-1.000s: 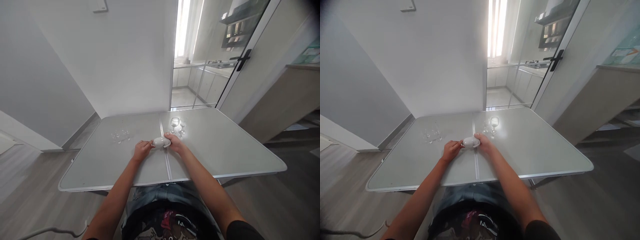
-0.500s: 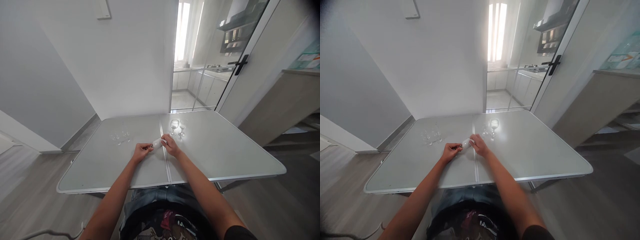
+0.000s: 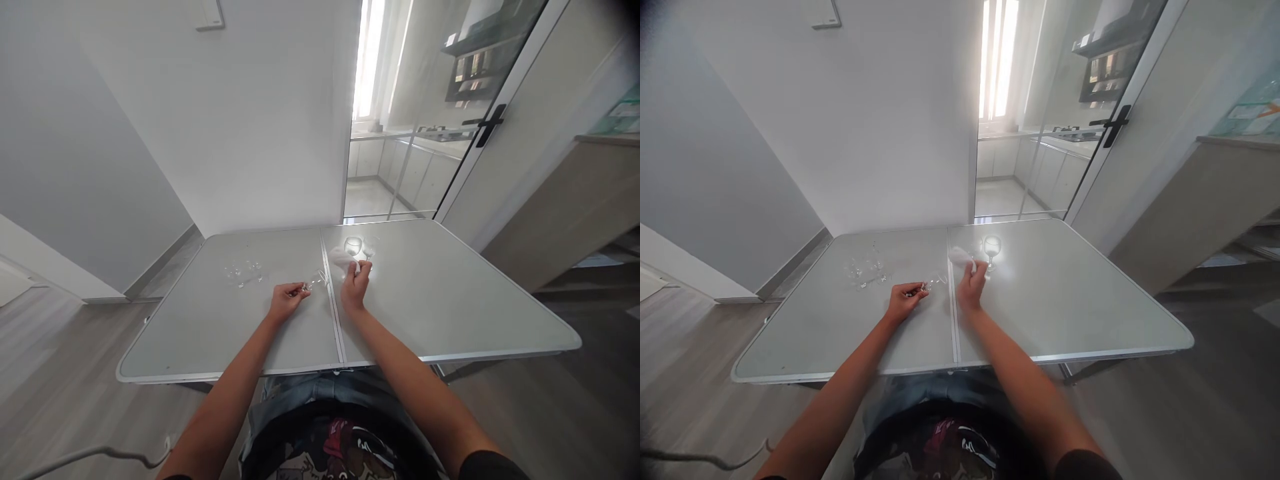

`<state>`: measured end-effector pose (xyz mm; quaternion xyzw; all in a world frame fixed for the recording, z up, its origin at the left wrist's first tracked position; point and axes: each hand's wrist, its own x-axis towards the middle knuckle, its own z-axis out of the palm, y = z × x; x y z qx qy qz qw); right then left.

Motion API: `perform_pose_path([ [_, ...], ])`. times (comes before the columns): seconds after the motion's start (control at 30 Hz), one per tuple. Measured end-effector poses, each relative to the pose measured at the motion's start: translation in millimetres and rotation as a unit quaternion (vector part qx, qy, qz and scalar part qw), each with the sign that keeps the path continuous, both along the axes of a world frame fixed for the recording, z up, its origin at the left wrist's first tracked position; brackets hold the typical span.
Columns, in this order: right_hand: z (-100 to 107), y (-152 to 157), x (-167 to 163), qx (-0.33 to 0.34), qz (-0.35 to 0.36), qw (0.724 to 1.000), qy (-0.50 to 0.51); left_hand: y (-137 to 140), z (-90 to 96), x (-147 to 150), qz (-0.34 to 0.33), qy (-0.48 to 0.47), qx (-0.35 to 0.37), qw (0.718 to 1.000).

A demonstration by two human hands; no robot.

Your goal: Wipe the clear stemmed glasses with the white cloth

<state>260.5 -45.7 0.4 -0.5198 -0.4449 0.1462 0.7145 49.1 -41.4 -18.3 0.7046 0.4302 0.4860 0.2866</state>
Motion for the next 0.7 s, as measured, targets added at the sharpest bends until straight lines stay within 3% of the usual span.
perform_pose_path([
  [0.17, -1.4, -5.9, -4.2, -0.034, 0.158, 0.983, -0.086, 0.1, -0.6, -2.1, 0.021, 0.019, 0.019, 0.999],
  [0.23, -0.5, -5.5, -7.6, -0.043, 0.185, 0.978, -0.088, 1.2, -3.0, -3.4, 0.041, 0.040, 0.040, 0.998],
  [0.37, 2.8, 4.1, -5.6, -0.080, 0.250, 0.965, 0.000, 4.1, -10.2, -4.0, 0.085, 0.117, 0.128, 0.981],
  [0.5, 2.1, 14.0, 5.3, -0.132, 0.345, 0.923, 0.107, 6.1, -16.2, -4.0, 0.092, 0.190, 0.189, 0.959],
  [0.6, 1.0, 16.5, 11.9, -0.139, 0.359, 0.919, 0.087, 5.7, -18.1, -5.8, 0.082, 0.220, 0.202, 0.951],
  [0.7, 1.8, 15.8, 14.7, -0.131, 0.350, 0.927, -0.009, 4.0, -17.7, -7.6, 0.067, 0.237, 0.203, 0.948],
])
